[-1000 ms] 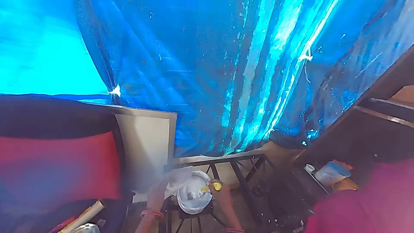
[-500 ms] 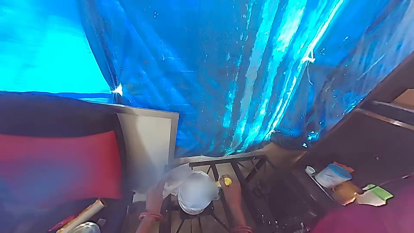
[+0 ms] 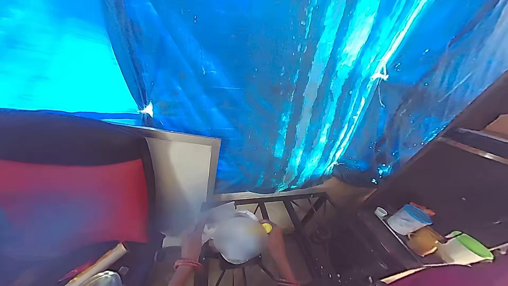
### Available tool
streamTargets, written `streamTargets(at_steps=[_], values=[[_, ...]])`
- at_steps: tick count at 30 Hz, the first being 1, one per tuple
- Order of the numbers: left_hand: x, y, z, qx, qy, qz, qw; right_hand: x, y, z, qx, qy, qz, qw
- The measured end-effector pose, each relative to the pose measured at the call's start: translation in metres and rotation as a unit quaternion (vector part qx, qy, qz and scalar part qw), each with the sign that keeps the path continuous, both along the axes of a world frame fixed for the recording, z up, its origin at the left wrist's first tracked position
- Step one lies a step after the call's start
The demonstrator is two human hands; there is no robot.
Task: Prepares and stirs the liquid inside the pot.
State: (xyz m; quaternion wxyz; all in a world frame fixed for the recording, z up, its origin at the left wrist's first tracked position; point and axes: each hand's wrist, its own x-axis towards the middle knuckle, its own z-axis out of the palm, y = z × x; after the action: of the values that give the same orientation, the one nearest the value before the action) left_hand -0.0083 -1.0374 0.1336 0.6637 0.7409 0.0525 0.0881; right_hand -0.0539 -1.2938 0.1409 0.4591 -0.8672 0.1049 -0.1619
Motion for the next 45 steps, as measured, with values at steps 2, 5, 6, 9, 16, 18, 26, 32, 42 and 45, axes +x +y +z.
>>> streamTargets(at_steps=[2, 5, 6, 9, 16, 18, 26, 32, 42, 45], values=[[0.001, 0.001, -0.001, -0.006, -0.018, -0.003, 1.0, -0.011, -0.008, 0.015, -0.014, 0.028, 0.007, 0.999], [-0.001, 0.001, 0.005, 0.002, -0.001, 0.007, 1.0, -0.009, -0.019, 0.019, -0.07, 0.002, -0.08, 0.994], [-0.002, 0.0, 0.005, 0.009, 0.007, 0.012, 1.0, -0.004, -0.017, 0.014, -0.065, -0.016, -0.096, 0.993], [-0.003, -0.003, 0.003, 0.01, 0.018, 0.012, 1.0, 0.003, -0.005, -0.001, 0.001, 0.004, -0.032, 0.999], [-0.006, 0.0, 0.001, 0.012, 0.006, 0.002, 1.0, -0.006, -0.013, 0.018, -0.06, -0.007, -0.099, 0.993], [-0.008, -0.002, 0.0, 0.018, 0.013, 0.0, 1.0, 0.003, -0.007, 0.0, -0.018, -0.028, -0.082, 0.996], [-0.009, -0.002, 0.001, 0.024, 0.034, 0.006, 0.999, -0.025, -0.01, 0.016, -0.03, 0.01, -0.145, 0.989], [-0.005, -0.009, -0.001, 0.036, 0.021, -0.007, 0.999, -0.034, -0.003, 0.001, 0.027, 0.009, -0.058, 0.998], [-0.004, -0.008, -0.006, 0.032, 0.012, -0.012, 0.999, -0.031, -0.002, -0.002, 0.023, 0.027, -0.057, 0.998], [-0.003, -0.005, -0.005, 0.065, 0.021, -0.002, 0.998, -0.03, -0.009, 0.006, -0.003, -0.003, -0.119, 0.993]])
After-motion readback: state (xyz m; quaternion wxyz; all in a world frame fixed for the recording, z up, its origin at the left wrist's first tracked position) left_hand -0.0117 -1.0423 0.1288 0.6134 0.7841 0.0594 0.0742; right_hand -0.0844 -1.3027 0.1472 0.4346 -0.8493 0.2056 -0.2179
